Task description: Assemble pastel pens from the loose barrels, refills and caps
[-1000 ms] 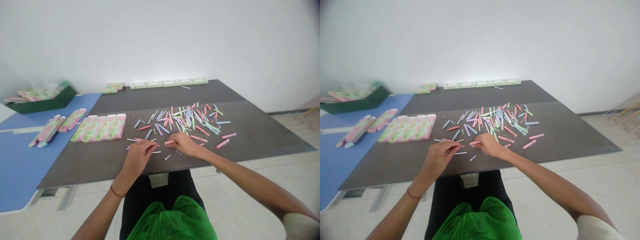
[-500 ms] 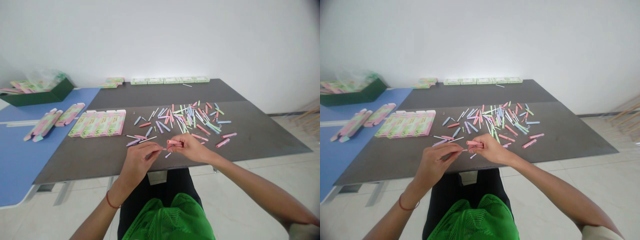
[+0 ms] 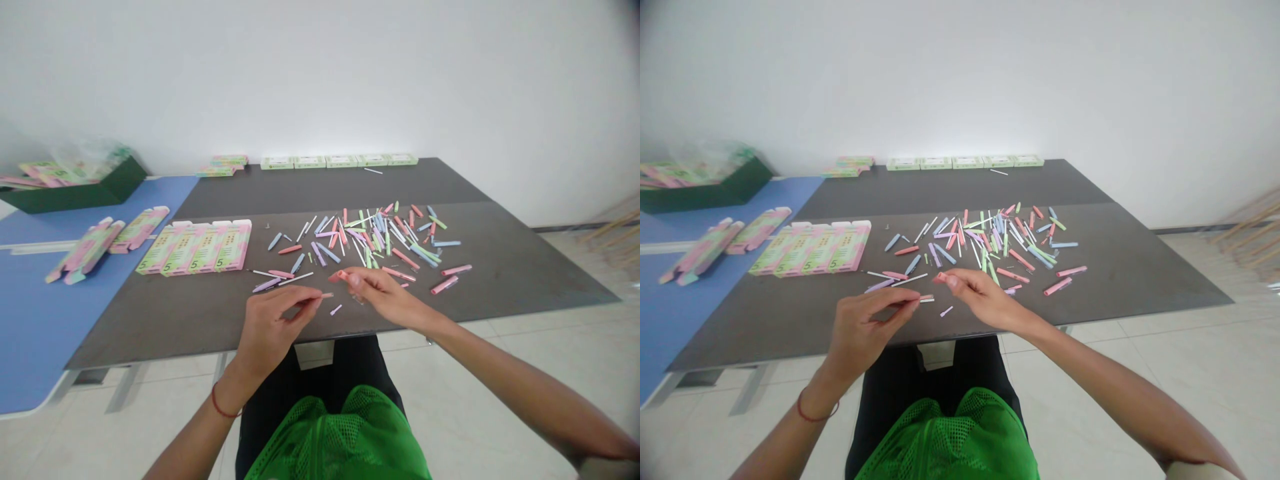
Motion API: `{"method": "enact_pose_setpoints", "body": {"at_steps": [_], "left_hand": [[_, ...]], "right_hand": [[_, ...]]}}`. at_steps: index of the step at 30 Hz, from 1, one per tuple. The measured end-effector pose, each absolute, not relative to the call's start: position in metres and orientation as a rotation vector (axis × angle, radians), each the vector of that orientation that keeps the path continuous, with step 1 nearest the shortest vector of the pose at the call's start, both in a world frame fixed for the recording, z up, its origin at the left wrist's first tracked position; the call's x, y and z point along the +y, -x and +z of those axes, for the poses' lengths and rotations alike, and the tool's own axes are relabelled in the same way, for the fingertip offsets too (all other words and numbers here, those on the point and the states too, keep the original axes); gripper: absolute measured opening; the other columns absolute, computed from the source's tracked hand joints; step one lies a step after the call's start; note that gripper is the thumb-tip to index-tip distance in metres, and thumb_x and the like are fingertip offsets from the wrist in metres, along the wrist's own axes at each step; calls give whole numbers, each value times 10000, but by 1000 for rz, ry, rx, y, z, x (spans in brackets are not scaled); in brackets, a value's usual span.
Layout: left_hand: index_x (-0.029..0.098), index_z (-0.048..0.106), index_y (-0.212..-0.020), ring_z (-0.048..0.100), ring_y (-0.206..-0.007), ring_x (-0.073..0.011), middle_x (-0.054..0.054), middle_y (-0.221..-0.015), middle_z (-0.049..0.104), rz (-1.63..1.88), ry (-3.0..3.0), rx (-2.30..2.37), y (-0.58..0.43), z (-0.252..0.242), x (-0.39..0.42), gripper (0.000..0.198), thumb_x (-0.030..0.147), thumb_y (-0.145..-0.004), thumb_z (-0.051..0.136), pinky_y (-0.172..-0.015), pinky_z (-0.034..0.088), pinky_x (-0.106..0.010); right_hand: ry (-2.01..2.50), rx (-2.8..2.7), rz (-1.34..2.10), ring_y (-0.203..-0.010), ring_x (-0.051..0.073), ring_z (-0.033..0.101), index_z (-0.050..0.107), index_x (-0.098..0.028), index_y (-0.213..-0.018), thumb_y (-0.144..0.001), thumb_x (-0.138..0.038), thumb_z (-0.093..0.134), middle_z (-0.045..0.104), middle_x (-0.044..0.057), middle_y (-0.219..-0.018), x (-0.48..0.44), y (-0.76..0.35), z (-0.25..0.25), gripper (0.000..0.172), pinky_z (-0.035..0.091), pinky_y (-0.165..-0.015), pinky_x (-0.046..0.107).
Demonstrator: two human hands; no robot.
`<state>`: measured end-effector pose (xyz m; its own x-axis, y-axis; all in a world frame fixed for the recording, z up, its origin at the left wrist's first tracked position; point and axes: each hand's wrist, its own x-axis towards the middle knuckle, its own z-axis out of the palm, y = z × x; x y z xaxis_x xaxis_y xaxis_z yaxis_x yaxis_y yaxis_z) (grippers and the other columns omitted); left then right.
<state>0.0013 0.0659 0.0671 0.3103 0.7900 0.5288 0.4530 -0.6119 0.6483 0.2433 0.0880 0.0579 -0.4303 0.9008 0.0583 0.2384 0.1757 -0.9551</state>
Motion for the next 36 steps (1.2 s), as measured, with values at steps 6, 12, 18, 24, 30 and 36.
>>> {"method": "enact_pose_setpoints", "body": {"at_steps": [6, 12, 18, 24, 30, 36], "left_hand": [[225, 786, -986, 775, -824, -145, -7, -938, 824, 1265, -2250, 1097, 1, 85, 56, 79, 220, -960, 712, -803, 621, -227], [217, 774, -1004, 768, -849, -120, 6, -963, 818, 1213, -2317, 1029, -4, 86, 53, 100, 150, -952, 720, -837, 588, -198], [227, 779, -1019, 776, -854, -124, 6, -985, 823, 1150, -2333, 951, -7, 83, 55, 117, 150, -952, 721, -823, 593, -195], [218, 760, -1067, 784, -788, -125, 12, -952, 833, 1194, -2372, 989, -9, 82, 55, 132, 179, -941, 750, -755, 596, -184], [200, 749, -1030, 767, -784, -109, 18, -907, 817, 1191, -2450, 950, -9, 79, 54, 104, 160, -934, 756, -750, 567, -176], [188, 732, -995, 742, -753, -107, 14, -870, 791, 1256, -2416, 1022, -10, 79, 52, 145, 217, -884, 821, -716, 541, -192]], "right_hand": [[943, -1884, 1234, -985, 195, 666, 756, -213, -1138, -1064, -390, 539, 749, 65, -1067, 71, -248, 64, 290, 504, -859, 321], [942, -1985, 1074, -844, 183, 630, 765, -207, -1136, -1079, -370, 523, 706, 57, -924, 64, -246, 71, 297, 479, -736, 302], [931, -2057, 1017, -767, 167, 585, 772, -210, -1152, -1075, -361, 540, 665, 47, -884, 63, -244, 69, 287, 446, -690, 295], [898, -2017, 1120, -784, 164, 596, 792, -226, -1177, -1058, -344, 577, 654, 45, -884, 65, -242, 64, 272, 446, -687, 293], [822, -1751, 1411, -792, 138, 629, 817, -205, -1120, -965, -327, 728, 662, 27, -877, 67, -237, 52, 216, 481, -687, 252], [750, -1600, 1617, -807, 136, 652, 832, -183, -1053, -902, -330, 802, 747, 35, -897, 70, -235, 47, 213, 530, -768, 265]]}}
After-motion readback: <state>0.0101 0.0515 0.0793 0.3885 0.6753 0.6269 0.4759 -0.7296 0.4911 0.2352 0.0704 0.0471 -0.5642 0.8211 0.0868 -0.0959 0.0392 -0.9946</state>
